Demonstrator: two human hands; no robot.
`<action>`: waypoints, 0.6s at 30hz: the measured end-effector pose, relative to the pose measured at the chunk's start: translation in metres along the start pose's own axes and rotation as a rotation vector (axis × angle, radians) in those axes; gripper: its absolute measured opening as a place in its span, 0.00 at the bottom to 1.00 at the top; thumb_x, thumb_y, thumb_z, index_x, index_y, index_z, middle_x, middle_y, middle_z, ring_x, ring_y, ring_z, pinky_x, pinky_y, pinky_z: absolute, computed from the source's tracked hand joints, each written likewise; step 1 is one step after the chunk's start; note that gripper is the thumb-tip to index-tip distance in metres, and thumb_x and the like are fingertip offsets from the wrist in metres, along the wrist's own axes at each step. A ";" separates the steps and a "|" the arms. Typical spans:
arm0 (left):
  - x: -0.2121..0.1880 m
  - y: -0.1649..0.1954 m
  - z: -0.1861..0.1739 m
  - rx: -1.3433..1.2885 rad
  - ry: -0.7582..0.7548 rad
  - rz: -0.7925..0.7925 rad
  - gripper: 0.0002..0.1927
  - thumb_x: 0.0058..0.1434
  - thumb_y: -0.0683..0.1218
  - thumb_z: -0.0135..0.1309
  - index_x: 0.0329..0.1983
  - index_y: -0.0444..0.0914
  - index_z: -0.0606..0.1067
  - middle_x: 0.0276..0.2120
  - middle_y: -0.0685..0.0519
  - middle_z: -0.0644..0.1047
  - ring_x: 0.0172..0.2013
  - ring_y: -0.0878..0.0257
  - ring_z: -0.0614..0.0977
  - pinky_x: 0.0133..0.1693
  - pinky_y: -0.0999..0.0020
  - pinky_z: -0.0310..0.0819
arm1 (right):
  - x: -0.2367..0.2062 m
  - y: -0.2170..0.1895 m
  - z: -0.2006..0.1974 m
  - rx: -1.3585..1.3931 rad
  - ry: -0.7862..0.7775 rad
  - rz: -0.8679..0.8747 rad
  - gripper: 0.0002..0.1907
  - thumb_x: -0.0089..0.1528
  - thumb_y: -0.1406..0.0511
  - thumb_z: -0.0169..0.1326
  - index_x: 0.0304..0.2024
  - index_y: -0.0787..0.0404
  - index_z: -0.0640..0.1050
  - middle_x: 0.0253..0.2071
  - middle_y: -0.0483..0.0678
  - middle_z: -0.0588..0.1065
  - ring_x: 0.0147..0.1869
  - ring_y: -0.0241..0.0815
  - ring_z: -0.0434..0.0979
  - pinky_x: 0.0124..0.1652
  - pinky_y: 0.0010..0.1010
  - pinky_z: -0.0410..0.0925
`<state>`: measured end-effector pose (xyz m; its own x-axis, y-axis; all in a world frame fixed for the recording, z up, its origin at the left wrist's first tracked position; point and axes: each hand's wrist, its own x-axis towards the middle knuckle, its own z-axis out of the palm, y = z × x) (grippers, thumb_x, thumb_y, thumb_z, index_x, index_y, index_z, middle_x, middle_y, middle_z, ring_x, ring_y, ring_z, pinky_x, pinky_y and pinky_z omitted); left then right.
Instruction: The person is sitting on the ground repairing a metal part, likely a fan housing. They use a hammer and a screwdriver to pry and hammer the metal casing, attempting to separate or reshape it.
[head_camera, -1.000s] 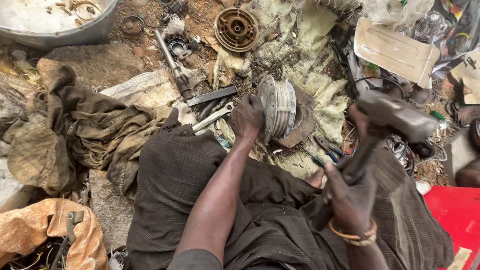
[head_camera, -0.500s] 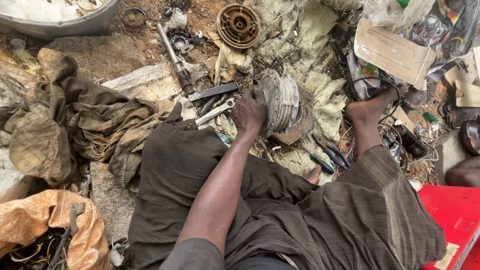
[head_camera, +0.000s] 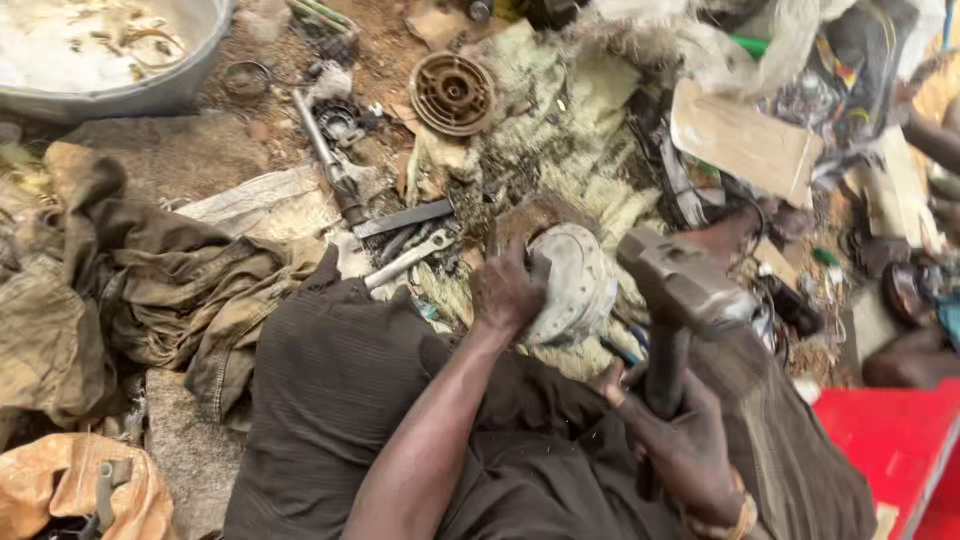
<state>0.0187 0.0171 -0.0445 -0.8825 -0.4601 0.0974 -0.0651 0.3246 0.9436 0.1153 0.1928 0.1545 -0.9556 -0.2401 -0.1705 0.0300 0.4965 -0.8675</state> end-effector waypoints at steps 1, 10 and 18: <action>-0.002 -0.001 0.001 0.048 -0.078 -0.019 0.30 0.70 0.60 0.38 0.64 0.34 0.68 0.12 0.60 0.65 0.09 0.69 0.60 0.07 0.69 0.55 | -0.010 -0.002 -0.003 0.065 0.059 0.173 0.09 0.56 0.71 0.64 0.35 0.65 0.76 0.16 0.44 0.69 0.15 0.32 0.65 0.16 0.26 0.58; 0.030 -0.077 0.012 0.302 0.148 -0.099 0.20 0.70 0.53 0.31 0.34 0.38 0.72 0.19 0.59 0.64 0.10 0.72 0.62 0.06 0.72 0.56 | -0.016 -0.003 0.000 0.181 0.277 0.105 0.06 0.62 0.73 0.58 0.40 0.67 0.74 0.22 0.45 0.70 0.19 0.32 0.67 0.19 0.24 0.60; 0.036 -0.094 0.001 0.229 0.049 -0.346 0.24 0.75 0.57 0.33 0.28 0.44 0.72 0.15 0.61 0.63 0.14 0.69 0.58 0.15 0.68 0.49 | -0.002 -0.007 0.003 0.358 0.134 0.007 0.11 0.64 0.71 0.56 0.48 0.66 0.70 0.25 0.45 0.71 0.19 0.31 0.69 0.19 0.24 0.63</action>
<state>-0.0072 -0.0287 -0.1297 -0.7678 -0.6111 -0.1926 -0.4603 0.3171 0.8292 0.1178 0.1872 0.1595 -0.9842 -0.1152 -0.1348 0.1143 0.1691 -0.9790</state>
